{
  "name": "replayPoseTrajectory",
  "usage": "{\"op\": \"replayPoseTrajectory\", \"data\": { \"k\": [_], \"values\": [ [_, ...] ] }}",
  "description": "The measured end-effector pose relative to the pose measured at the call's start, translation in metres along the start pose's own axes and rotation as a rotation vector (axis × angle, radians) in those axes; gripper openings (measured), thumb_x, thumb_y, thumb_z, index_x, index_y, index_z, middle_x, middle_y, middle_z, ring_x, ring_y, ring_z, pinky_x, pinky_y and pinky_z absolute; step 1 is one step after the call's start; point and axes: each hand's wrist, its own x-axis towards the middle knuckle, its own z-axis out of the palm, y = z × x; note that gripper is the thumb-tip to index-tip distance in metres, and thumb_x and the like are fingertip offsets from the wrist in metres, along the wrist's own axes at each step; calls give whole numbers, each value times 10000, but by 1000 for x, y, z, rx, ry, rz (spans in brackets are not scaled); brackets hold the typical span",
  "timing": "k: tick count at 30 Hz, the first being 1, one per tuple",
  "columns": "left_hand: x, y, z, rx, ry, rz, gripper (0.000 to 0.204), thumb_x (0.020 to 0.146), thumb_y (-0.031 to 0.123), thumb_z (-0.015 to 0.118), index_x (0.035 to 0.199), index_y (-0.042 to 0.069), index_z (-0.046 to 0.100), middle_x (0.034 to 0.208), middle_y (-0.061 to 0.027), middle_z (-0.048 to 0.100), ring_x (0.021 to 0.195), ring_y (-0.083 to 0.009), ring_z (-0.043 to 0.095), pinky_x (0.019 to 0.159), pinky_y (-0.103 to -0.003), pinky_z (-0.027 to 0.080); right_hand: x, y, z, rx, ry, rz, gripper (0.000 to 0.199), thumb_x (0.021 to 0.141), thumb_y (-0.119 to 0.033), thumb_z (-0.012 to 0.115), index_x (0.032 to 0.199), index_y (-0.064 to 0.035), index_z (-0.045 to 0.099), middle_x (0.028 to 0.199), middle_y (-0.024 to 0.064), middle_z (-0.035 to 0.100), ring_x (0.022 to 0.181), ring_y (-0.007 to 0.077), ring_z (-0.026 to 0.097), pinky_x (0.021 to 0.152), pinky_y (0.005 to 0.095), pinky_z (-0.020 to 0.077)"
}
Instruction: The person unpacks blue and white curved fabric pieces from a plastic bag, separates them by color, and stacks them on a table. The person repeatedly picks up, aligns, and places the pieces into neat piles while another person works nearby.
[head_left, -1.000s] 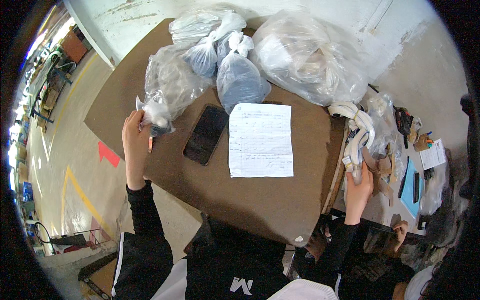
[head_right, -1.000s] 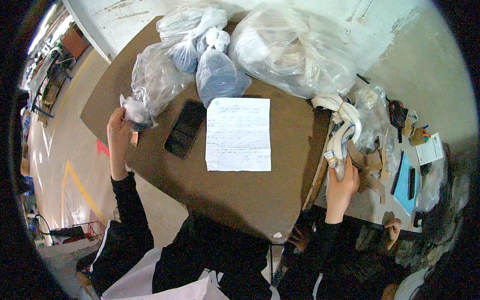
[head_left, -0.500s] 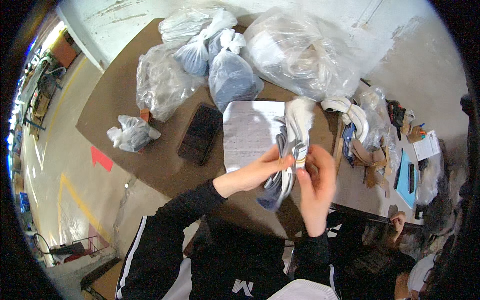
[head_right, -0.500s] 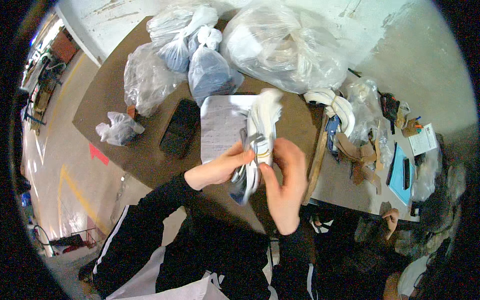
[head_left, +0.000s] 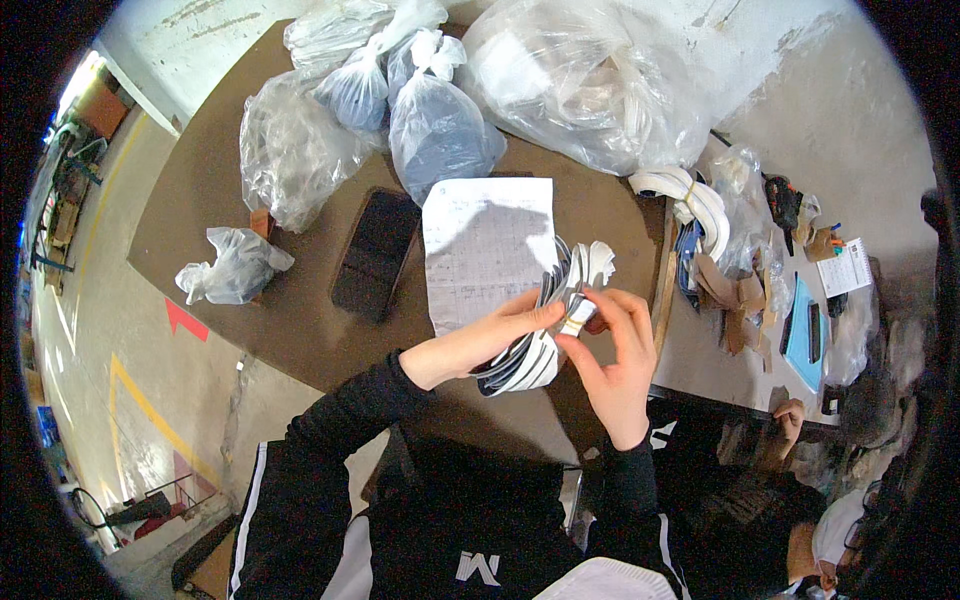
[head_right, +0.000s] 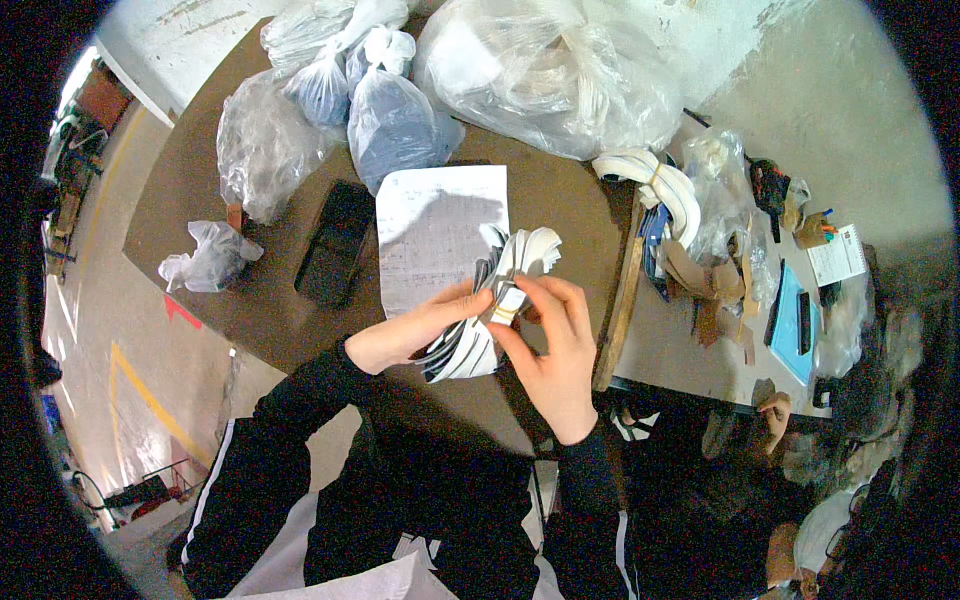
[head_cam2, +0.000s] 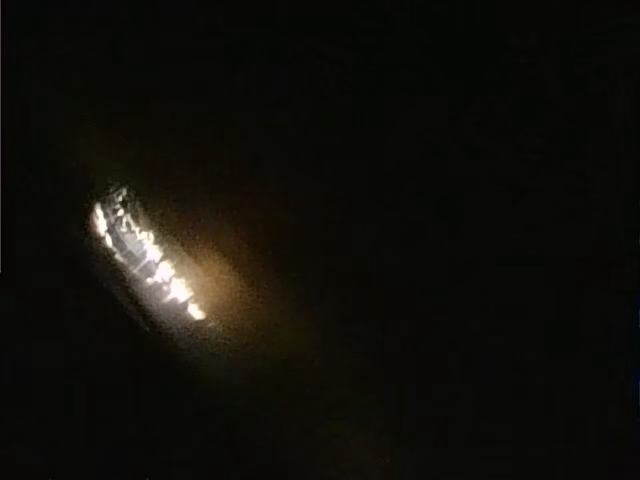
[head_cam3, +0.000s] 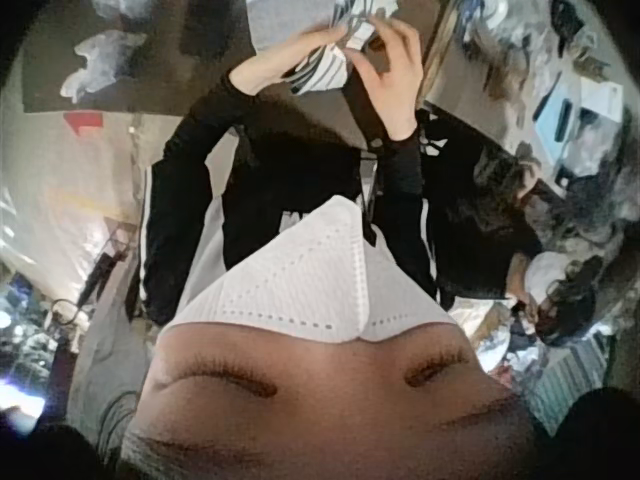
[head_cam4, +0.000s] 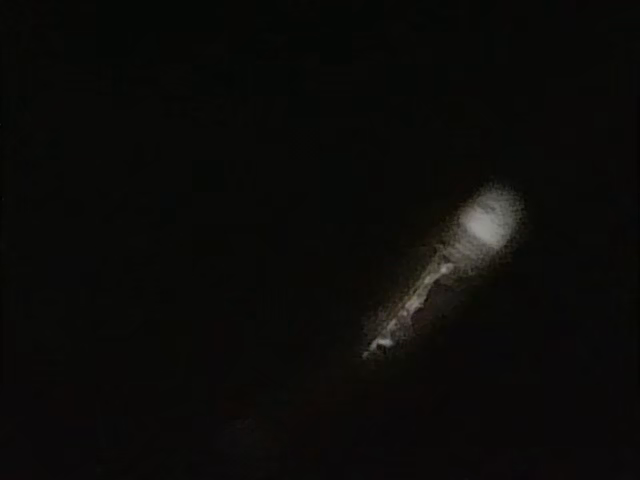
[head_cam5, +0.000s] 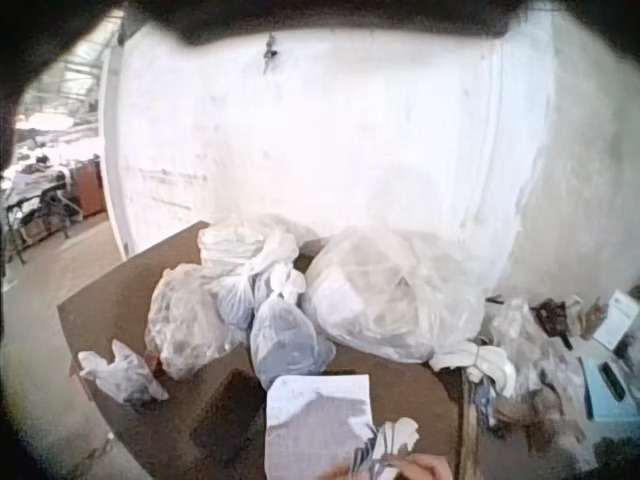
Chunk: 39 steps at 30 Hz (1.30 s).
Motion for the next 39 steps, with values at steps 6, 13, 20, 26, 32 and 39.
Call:
{"op": "replayPoseTrajectory", "data": {
  "k": [6, 13, 20, 26, 32, 39],
  "values": [
    [-7, 16, 9, -120, 17, -90, 552, 1000, 477, 435, 1305, 18, 463, 1079, -92, 645, 942, -149, 657, 789, -295, 554, -9, 19, 12, 565, 154, 129, 422, 814, 119, 630, 1159, -56, 463, 1087, 101, 602, 944, 142, 591, 786, 283, 508],
    [0, -1, 0, -201, -176, -113, 528, 971, 460, 509, 1273, 30, 460, 1123, -132, 626, 1042, -261, 639, 882, -376, 528, -1, 30, -8, 526, 324, 352, 249, 944, -53, 560, 1183, 16, 549, 1033, 84, 631, 923, 136, 593, 809, 264, 461],
    [0, -2, 5, -150, -135, -148, 487, 932, 298, 629, 1272, 17, 422, 1110, -114, 612, 1033, -234, 636, 867, -351, 524, -24, 100, 5, 90, 121, 427, 206, 907, -92, 621, 1072, 32, 626, 876, 121, 659, 821, 170, 607, 748, 281, 477],
    [0, -3, 7, -139, -134, -173, 448, 931, 265, 626, 1251, 9, 445, 1107, -112, 609, 1037, -231, 631, 885, -354, 511, -24, 99, 8, -297, 93, 278, 226, 859, -73, 655, 1052, 36, 610, 998, 157, 602, 986, 286, 579, 818, 352, 477],
    [1, -5, 10, -174, -151, -200, 468, 900, 215, 659, 1258, 12, 437, 1106, -111, 614, 1045, -232, 630, 913, -348, 501, -25, 108, 9, -191, 135, 211, 210, 856, -29, 619, 1058, 25, 600, 1056, 160, 560, 993, 327, 555, 879, 376, 443],
    [-3, 3, 12, -211, -76, -160, 580, 822, 73, 669, 1320, 10, 379, 1139, -124, 631, 1026, -211, 645, 878, -318, 518, -31, 52, -14, -177, 339, -90, 155, 803, 5, 652, 957, 12, 670, 966, 98, 599, 879, 230, 572, 774, 316, 461]
  ]
}}
